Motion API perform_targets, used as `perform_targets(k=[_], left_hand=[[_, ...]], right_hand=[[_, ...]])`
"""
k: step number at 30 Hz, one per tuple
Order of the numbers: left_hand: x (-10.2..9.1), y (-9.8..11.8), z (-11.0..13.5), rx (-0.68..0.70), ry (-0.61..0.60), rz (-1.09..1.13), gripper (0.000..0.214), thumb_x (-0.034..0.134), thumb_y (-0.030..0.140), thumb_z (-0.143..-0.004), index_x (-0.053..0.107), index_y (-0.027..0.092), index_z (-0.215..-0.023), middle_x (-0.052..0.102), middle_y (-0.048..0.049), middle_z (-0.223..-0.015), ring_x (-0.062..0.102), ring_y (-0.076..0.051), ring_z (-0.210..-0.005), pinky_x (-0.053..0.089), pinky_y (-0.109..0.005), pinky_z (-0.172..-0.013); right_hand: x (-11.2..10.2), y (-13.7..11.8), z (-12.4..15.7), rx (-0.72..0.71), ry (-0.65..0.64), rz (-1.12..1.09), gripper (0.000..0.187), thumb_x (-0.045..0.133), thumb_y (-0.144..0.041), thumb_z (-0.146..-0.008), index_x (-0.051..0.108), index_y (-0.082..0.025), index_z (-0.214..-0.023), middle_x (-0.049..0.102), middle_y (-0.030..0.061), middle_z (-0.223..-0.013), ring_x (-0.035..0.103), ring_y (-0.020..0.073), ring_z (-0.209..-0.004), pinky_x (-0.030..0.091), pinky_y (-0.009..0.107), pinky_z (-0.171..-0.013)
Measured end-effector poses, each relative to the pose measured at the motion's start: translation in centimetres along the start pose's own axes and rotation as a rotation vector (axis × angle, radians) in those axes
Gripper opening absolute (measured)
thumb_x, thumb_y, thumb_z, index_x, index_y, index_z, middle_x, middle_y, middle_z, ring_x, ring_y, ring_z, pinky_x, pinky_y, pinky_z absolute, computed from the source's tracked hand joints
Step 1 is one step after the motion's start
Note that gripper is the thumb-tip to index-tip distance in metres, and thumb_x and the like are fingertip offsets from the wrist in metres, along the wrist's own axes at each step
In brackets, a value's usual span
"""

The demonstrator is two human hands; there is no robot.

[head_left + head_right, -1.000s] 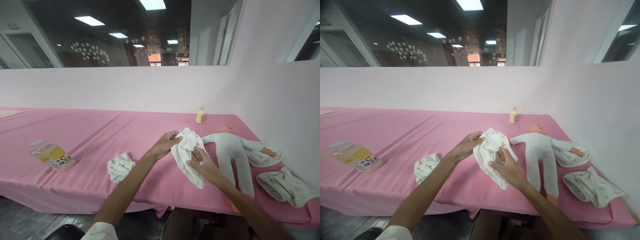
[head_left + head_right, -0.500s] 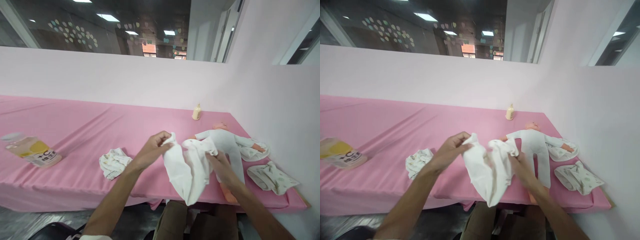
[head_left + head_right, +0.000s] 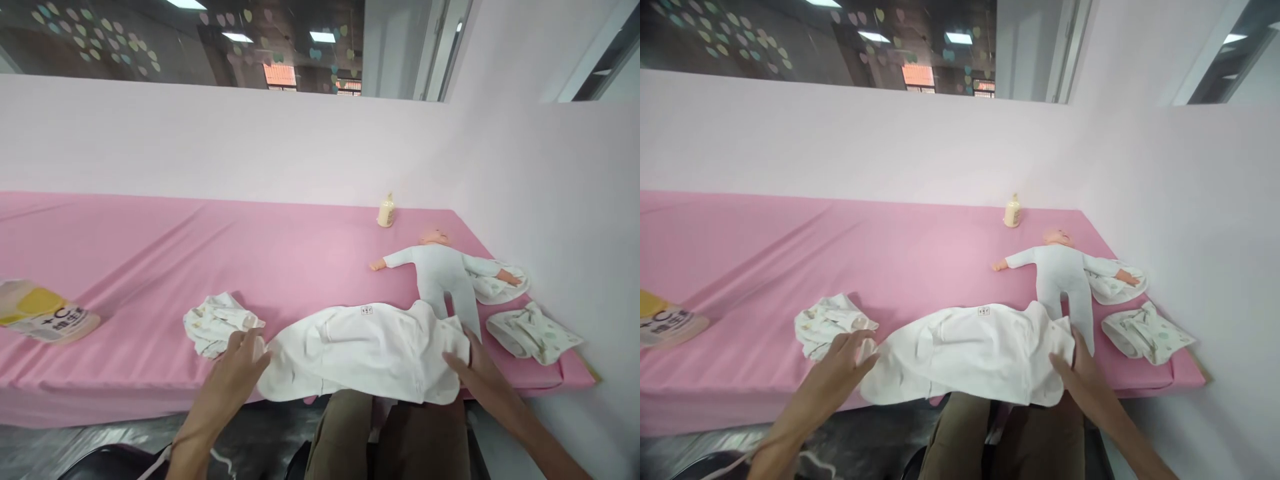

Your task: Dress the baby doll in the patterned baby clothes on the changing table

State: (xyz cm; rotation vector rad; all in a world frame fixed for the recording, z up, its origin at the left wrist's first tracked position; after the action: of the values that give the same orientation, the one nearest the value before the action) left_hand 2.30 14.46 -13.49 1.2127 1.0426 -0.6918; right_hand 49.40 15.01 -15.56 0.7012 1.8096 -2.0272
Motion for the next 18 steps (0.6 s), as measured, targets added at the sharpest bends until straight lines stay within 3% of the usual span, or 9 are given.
perform_targets(k=[2,4,6,9,11,13,16,18], left_hand=[[-0.3,1.6,0.3,0.029,0.075,-0.146,0.044,0.04,0.044,-0.086,0.051,0.02,-0.121,0.054,-0.0144,-0.123,0.059,-0.03,-0.105,0.047,-0.04,-0.082],[-0.1,5.3,-0.4,0.161,0.131,-0.227,0.043,0.04,0.043,-0.089,0.052,0.017,-0.122,0.052,-0.016,-0.129,0.05,-0.032,-0.121,0.041,-0.043,-0.096],[1.9,9.6,-1.6,0.331,0.047,-0.229,0.043,0.039,0.04,-0.091,0.05,0.016,-0.125,0.052,-0.0153,-0.132,0.047,-0.03,-0.125,0.038,-0.042,-0.101],[6.6,14.0,-3.5,0.457,-0.205,-0.308,0.036,0.041,0.033,-0.092,0.052,0.014,-0.12,0.058,-0.0147,-0.122,0.053,-0.028,-0.115,0.04,-0.041,-0.097],[8.5,14.8,-4.7,0.451,-0.297,-0.351,0.025,0.04,0.023,-0.09,0.056,0.014,-0.107,0.062,-0.0137,-0.113,0.057,-0.027,-0.107,0.04,-0.039,-0.093],[9.1,14.6,-5.7,0.431,-0.34,-0.283,0.016,0.04,0.017,-0.086,0.054,0.016,-0.093,0.063,-0.0114,-0.103,0.057,-0.023,-0.096,0.041,-0.035,-0.085],[8.3,13.5,-6.4,0.41,-0.383,-0.063,0.002,0.043,0.018,-0.077,0.044,0.019,-0.078,0.057,-0.005,-0.087,0.051,-0.018,-0.078,0.037,-0.029,-0.067],[7.4,12.9,-6.3,0.407,-0.435,0.08,0.006,0.044,0.021,-0.074,0.037,0.02,-0.073,0.048,0.0,-0.077,0.043,-0.014,-0.068,0.032,-0.027,-0.06]], right_hand=[[-1.2,-1.3,0.7,-0.084,0.109,0.234,0.073,0.057,-0.055,-0.08,0.031,-0.025,-0.142,0.054,0.0128,-0.128,0.057,0.0314,-0.112,0.05,0.048,-0.089],[-1.5,-4.8,1.1,-0.264,0.23,0.41,0.065,0.052,-0.055,-0.084,0.035,-0.025,-0.14,0.052,0.0142,-0.129,0.054,0.0323,-0.114,0.047,0.051,-0.092],[0.4,-8.6,1.1,-0.461,0.256,0.529,0.05,0.048,-0.05,-0.088,0.045,-0.023,-0.13,0.054,0.0146,-0.125,0.051,0.0324,-0.117,0.044,0.05,-0.096],[5.9,-11.4,-0.6,-0.608,0.101,0.713,0.025,0.048,-0.036,-0.089,0.059,-0.02,-0.106,0.063,0.0133,-0.102,0.056,0.0315,-0.099,0.045,0.049,-0.088],[9.1,-11.4,-1.9,-0.661,0.0,0.834,0.016,0.048,-0.023,-0.086,0.062,-0.018,-0.091,0.063,0.0139,-0.088,0.057,0.0313,-0.086,0.045,0.049,-0.08],[10.4,-10.6,-3.3,-0.663,-0.032,0.884,0.018,0.045,-0.012,-0.082,0.062,-0.019,-0.081,0.062,0.0137,-0.08,0.056,0.0306,-0.08,0.044,0.048,-0.075],[10.0,-9.3,-4.8,-0.626,-0.046,0.859,0.021,0.046,-0.007,-0.076,0.062,-0.021,-0.075,0.062,0.0133,-0.082,0.055,0.0315,-0.082,0.042,0.048,-0.075],[9.6,-9.0,-5.5,-0.604,-0.13,0.761,0.018,0.05,-0.008,-0.072,0.06,-0.023,-0.072,0.062,0.0105,-0.085,0.055,0.0304,-0.084,0.042,0.046,-0.076]])
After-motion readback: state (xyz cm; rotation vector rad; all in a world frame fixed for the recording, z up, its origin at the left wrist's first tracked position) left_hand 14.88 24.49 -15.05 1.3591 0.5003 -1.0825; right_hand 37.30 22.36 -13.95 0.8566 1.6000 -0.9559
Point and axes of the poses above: each hand's wrist, its own z-axis away from the middle knuckle, its own x-axis out of the palm, y = z × x, the point moved 10 cm from there along -z, towards the middle knuckle
